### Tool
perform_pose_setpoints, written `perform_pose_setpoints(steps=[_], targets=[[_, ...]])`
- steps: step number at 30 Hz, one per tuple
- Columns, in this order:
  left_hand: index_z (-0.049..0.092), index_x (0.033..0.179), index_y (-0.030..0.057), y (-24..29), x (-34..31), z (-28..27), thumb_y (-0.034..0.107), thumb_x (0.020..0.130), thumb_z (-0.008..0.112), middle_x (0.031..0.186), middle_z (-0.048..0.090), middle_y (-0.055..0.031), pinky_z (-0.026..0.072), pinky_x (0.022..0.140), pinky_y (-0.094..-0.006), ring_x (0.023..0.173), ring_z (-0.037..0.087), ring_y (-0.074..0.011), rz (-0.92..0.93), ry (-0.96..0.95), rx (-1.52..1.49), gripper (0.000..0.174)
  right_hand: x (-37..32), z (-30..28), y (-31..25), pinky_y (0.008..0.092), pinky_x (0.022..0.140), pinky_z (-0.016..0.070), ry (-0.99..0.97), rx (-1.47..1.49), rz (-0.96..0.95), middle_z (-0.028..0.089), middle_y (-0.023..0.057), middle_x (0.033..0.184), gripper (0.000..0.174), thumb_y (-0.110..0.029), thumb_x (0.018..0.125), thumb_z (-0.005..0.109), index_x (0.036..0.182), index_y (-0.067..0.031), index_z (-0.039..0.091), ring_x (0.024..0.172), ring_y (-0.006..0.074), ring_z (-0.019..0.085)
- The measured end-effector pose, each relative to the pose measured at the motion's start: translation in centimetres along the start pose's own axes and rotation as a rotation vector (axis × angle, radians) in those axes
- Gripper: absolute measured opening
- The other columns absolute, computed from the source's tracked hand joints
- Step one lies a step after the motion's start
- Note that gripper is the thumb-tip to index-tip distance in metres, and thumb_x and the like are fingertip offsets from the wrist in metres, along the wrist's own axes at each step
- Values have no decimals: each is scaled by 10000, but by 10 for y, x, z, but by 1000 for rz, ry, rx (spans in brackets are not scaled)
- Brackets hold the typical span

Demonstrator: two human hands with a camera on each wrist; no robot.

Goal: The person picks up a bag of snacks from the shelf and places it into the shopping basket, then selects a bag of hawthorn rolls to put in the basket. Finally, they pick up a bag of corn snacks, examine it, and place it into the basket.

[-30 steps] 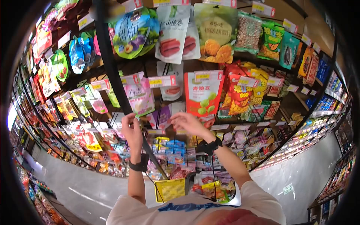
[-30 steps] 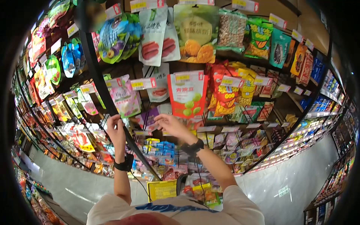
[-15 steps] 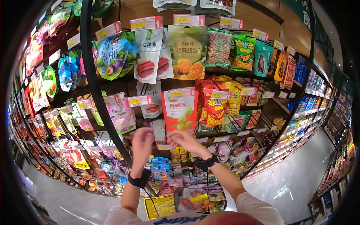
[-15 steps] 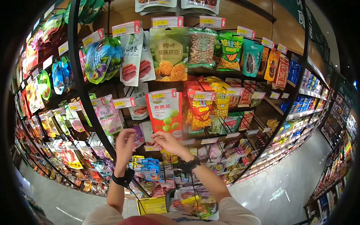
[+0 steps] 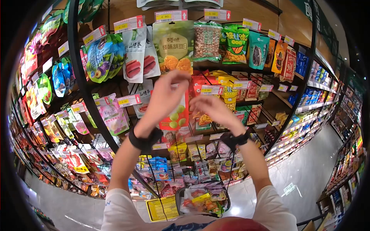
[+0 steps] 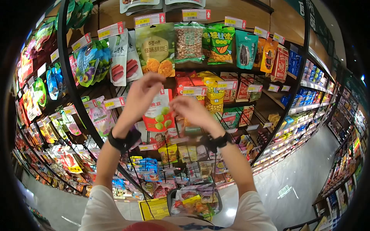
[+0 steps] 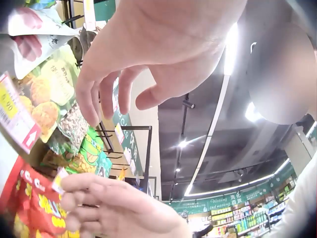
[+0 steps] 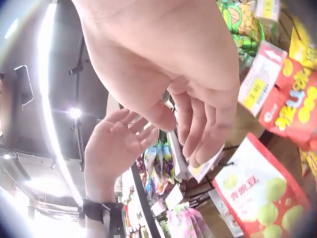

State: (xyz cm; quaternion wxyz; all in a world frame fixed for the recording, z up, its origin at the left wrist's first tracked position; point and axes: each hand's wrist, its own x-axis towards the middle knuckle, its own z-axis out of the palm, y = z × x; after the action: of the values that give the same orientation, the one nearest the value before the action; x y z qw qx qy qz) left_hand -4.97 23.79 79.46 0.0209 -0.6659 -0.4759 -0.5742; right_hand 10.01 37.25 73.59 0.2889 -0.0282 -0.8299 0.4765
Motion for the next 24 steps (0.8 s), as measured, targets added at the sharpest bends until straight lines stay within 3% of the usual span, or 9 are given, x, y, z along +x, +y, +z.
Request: perform_pose_setpoints(steps=[1, 4, 8, 11, 12, 14, 18, 22, 24], targets=[[577, 1092, -25, -3, 17, -3, 83, 873, 562, 972, 610, -60, 462, 759, -249, 866, 574, -106, -8, 41, 55, 245, 7, -13, -16, 267, 756, 501, 8, -3, 3, 660, 66, 947, 219, -137, 951, 474, 1090, -11, 587, 855, 127, 641], [568, 1121, -27, -27, 55, -14, 120, 850, 595, 950, 622, -93, 476, 735, -268, 847, 591, -128, 2, 222, 235, 310, 27, -38, -43, 262, 679, 513, 105, 73, -74, 637, 88, 923, 209, -100, 930, 483, 1068, 30, 570, 790, 143, 634], [561, 1152, -27, -59, 64, -47, 171, 789, 651, 1007, 643, -174, 514, 685, -321, 840, 658, -204, 185, 544, 669, 423, 56, -47, -59, 288, 754, 520, 94, -78, -95, 645, 117, 1027, 273, -142, 914, 510, 1131, 18, 554, 880, 169, 644], [568, 1147, -28, -50, 53, -58, 185, 825, 626, 1003, 661, -169, 527, 691, -316, 839, 668, -210, -44, 355, 816, 391, 97, -51, -43, 319, 752, 516, 342, -460, -231, 648, 146, 1018, 362, -195, 866, 588, 1138, 41, 544, 876, 203, 647], [569, 1150, -26, -51, 54, -57, 186, 840, 612, 994, 666, -160, 529, 692, -313, 837, 669, -207, -141, 231, 588, 378, 115, -55, -30, 331, 750, 514, 458, -629, -295, 650, 155, 1014, 401, -216, 848, 616, 1138, 50, 541, 874, 216, 648], [572, 1157, -23, -57, 57, -56, 189, 871, 585, 975, 676, -142, 534, 694, -306, 833, 670, -201, -322, -17, 135, 355, 154, -62, -10, 373, 755, 512, 558, -603, -261, 647, 207, 992, 443, -266, 809, 646, 1107, 49, 552, 886, 295, 648], [523, 1231, -21, -64, 59, -45, 181, 885, 566, 1109, 628, -113, 526, 736, -288, 919, 622, -170, -350, 61, 133, 403, 155, -37, -43, 416, 770, 507, 641, -421, -145, 660, 215, 945, 438, -284, 788, 660, 1059, 50, 577, 870, 350, 650], [461, 1290, -11, -66, 56, -48, 185, 878, 565, 1152, 600, -98, 521, 750, -306, 983, 584, -163, -395, 135, 86, 468, 150, -12, -47, 458, 718, 478, 550, -396, -285, 641, 247, 850, 308, -244, 832, 617, 940, 44, 604, 819, 405, 623], [438, 1306, -14, -69, 56, -54, 188, 874, 569, 1204, 580, -109, 519, 749, -308, 1017, 577, -171, -385, 131, 158, 495, 149, -5, -47, 502, 727, 448, 666, -500, -429, 619, 268, 833, 246, -197, 856, 574, 875, 48, 565, 826, 442, 591]])
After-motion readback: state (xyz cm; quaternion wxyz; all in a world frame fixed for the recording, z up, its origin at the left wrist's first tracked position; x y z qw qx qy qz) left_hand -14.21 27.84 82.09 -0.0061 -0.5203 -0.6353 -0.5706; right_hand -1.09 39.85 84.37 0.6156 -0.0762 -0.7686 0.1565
